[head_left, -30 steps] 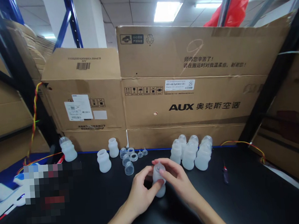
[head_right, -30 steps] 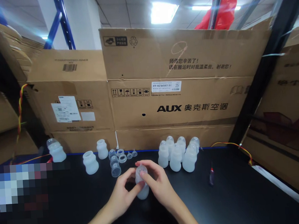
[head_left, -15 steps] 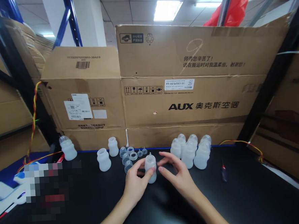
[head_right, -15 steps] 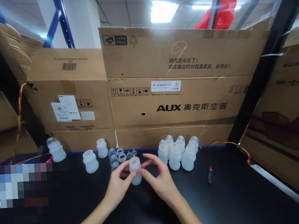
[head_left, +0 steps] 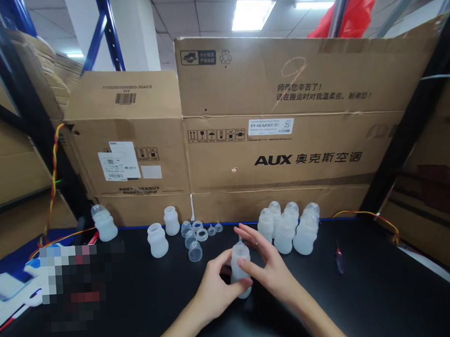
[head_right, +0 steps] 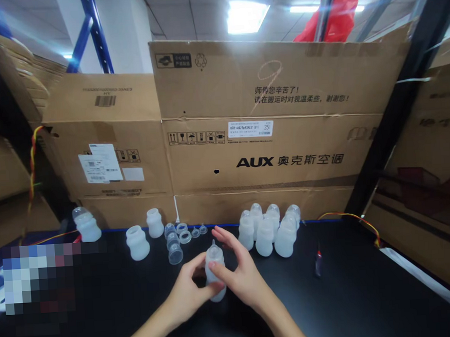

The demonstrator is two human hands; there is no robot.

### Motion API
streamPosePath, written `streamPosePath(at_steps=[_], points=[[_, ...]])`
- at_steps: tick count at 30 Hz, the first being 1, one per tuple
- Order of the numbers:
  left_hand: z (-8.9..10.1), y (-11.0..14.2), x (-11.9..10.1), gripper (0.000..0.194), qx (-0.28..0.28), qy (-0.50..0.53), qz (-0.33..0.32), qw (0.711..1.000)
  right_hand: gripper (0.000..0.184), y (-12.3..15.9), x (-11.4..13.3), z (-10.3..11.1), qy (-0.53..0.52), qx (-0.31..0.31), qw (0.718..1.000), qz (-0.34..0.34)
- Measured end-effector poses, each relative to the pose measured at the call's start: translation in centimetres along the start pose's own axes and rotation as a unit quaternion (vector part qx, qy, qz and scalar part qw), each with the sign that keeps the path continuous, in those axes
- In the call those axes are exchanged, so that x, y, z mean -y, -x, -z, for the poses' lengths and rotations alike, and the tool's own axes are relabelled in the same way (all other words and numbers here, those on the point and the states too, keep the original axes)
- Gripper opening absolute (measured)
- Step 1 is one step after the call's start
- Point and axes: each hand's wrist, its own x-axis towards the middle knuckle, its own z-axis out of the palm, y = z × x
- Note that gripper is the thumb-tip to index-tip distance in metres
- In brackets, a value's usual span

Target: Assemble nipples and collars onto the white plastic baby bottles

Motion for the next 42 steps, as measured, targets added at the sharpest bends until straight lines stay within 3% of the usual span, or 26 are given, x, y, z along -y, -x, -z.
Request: streamPosePath(at_steps=[4,9,13,16,21,29,36,42], points=[[-0.2,-0.3,0.2,0.055,-0.037,0.011,0.017,0.999,0.068,0.1,0.3,-0.4,0.007,0.002,0.999,-0.034],[0.6,-1.1,0.9,0.033,-0.095,-0.002,0.032,0.995,0.062,0.1,0.3,-0.6,0.053,-0.032,0.998,-0.014],[1.6,-1.5,1.2,0.038,-0.113,0.055,0.046,0.991,0.051,-0.1,0.0,-0.1,0.056,-0.067,0.996,0.011],[1.7,-1.4,1.0,0.040,-0.100,0.043,0.046,0.993,0.053,-0.3,-0.3,0.2,0.044,-0.073,0.996,0.016],[1.0,-0.6,0.4,0.038,-0.033,0.013,0.012,0.999,0.069,-0.1,-0.2,0.5,-0.024,0.013,0.999,-0.017],[1.3,-0.3,-0.3,0.040,0.005,-0.010,-0.014,1.000,0.059,0.2,0.9,0.3,-0.066,0.097,0.993,-0.021],[0.8,-0.3,0.0,0.039,-0.060,-0.116,-0.016,0.991,0.058,0.0,0.1,0.0,0.038,-0.027,0.999,-0.021],[0.5,0.0,-0.1,0.039,-0.155,-0.244,-0.096,0.952,0.043,0.4,-0.3,-1.5,0.039,-0.114,0.993,0.015]])
